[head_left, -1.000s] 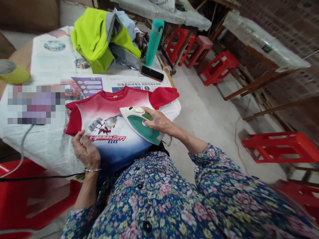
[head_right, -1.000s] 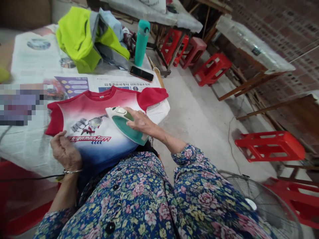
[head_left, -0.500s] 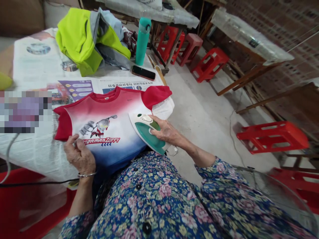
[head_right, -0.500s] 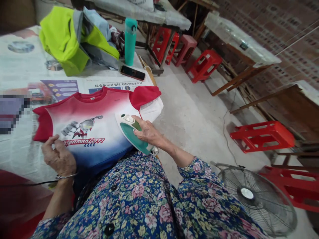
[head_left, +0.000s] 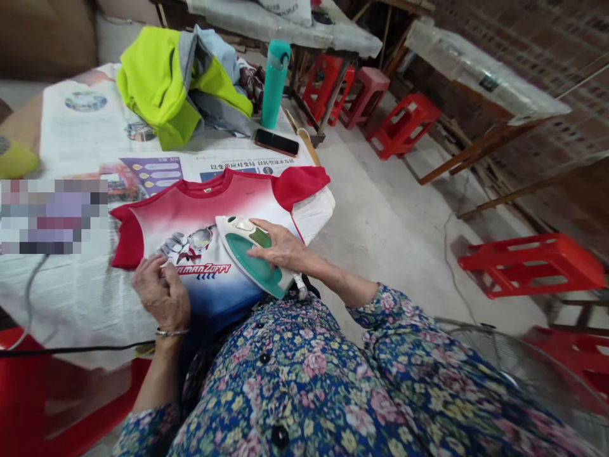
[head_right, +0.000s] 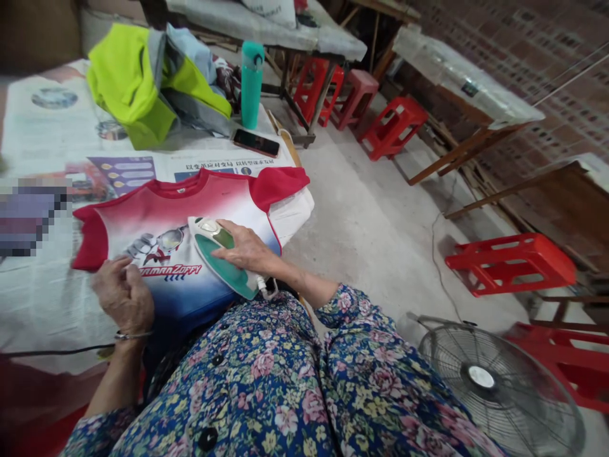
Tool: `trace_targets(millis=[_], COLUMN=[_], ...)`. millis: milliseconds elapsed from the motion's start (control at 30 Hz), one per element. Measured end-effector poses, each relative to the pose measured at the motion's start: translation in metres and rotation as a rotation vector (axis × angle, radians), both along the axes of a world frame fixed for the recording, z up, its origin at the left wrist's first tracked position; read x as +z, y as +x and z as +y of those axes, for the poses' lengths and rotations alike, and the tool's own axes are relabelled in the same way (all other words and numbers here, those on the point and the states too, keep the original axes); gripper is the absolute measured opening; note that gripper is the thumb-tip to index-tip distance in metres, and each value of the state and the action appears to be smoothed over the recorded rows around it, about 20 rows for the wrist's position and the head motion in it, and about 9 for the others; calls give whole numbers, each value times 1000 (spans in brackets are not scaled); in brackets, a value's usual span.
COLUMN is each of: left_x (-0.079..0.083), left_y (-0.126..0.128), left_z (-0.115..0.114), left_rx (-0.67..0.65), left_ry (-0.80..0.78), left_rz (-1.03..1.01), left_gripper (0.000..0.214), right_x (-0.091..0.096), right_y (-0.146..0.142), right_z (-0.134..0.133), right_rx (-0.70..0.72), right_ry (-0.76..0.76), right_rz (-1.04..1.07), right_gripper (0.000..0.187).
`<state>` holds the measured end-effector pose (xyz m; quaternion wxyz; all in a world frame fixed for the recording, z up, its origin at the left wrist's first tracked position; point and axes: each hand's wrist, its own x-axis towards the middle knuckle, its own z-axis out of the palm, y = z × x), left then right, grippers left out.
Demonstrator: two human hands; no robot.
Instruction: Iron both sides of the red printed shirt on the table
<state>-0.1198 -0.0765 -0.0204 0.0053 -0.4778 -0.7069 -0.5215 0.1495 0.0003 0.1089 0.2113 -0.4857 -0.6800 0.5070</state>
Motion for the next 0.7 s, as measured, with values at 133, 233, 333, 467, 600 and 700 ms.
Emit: trace_targets(millis=[133, 233, 333, 467, 600, 700], left_x=[9, 23, 39, 53, 56, 62], left_y=[16, 33, 47, 57, 57, 56], left_z=[-1, 0, 6, 25, 48, 58], left_rx=[-106, -195, -283, -419, -502, -492], left_ry=[-25, -30, -37, -121, -210, -289], left_rz=[91, 134, 159, 136, 200, 196], left_gripper=[31, 31, 33, 33, 27, 27], right_x=[-3, -9, -12, -13, -21, -31], right_y=[-22, -39, -52, -63, -74, -79], right_z=[1, 0, -2, -4, -2, 3], right_rx=[-83, -165, -251, -373, -462, -509], right_ry=[-140, -224, -330, -445, -443, -361], right_rz=[206, 369, 488, 578, 603, 585], right_gripper=[81, 81, 74, 59, 51, 50])
